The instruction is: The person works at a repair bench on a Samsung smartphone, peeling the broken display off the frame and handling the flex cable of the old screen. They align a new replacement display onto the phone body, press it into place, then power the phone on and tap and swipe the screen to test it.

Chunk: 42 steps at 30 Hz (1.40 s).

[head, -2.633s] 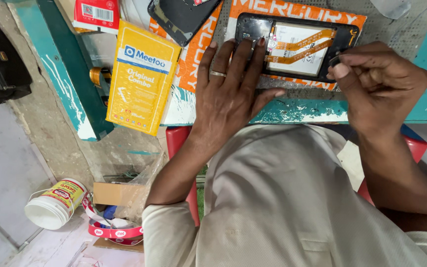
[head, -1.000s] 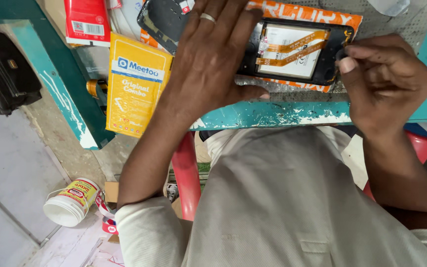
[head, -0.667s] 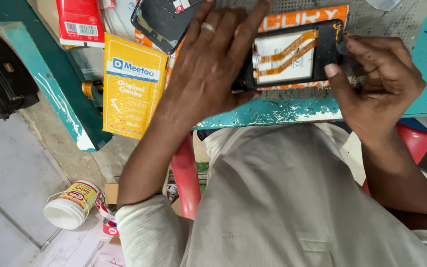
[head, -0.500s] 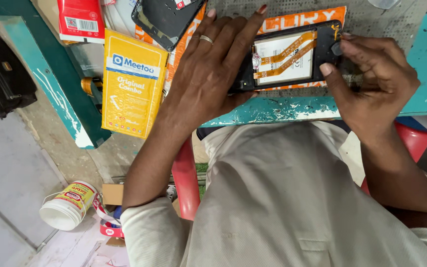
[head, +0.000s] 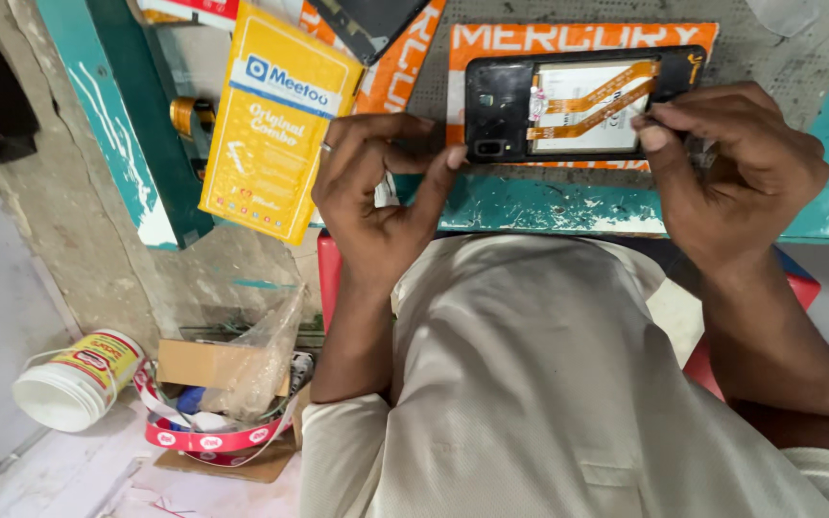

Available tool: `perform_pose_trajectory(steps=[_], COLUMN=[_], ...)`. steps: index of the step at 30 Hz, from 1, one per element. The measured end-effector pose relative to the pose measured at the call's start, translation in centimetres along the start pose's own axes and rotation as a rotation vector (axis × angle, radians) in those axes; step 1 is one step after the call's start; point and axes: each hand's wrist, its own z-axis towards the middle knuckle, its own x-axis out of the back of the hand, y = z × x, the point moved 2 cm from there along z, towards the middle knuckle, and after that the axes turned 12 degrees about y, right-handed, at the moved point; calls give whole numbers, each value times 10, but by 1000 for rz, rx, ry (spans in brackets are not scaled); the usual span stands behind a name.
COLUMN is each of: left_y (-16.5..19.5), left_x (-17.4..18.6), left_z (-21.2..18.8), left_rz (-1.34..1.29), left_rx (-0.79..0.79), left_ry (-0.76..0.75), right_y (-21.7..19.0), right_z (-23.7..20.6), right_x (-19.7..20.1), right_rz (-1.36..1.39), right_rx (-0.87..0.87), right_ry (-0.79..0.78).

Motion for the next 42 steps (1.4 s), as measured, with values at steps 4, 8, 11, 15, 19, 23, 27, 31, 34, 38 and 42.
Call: perform_pose_trajectory(steps=[4, 8, 11, 15, 19, 23, 27, 31, 34, 38, 42], left_y=[-6, -16, -26, -36, -45, -49, -49, -46, -48, -53, -57], left_x=[4, 0, -8, -10, -12, -12, -12, -13, -16, -17, -17], left_z=[-14, -15, -14, -15, -12, -9, -6, -7, -9, -13, -17], left_rz=[63, 128, 210, 211, 226, 315, 414, 489, 508, 493, 483], left_rx=[52, -126, -226, -242, -250, -312, -355, -341, -317, -314, -306], left_ry=[-80, -168, -174, -184, -196, -233, -321, -342, -335, -305, -290], right_y=[-16, -33, -40, -42, -37, -37, -38, -35, -36, -34, -30], right_z=[30, 59, 75, 87, 97, 100, 99, 94, 85, 70, 59], right_x=[-22, -47, -63, -78, -86, -93, -97, -103, -104, -107, -108], right_rz=[-145, -232, -341, -397, -419, -464, -523, -490, -559, -548, -552], right_rx=[179, 548, 719, 812, 789, 777, 782, 695, 584, 456, 415], right_ry=[-88, -325, -460, -520, -600, -634, -630, -634, -634, -599, -572])
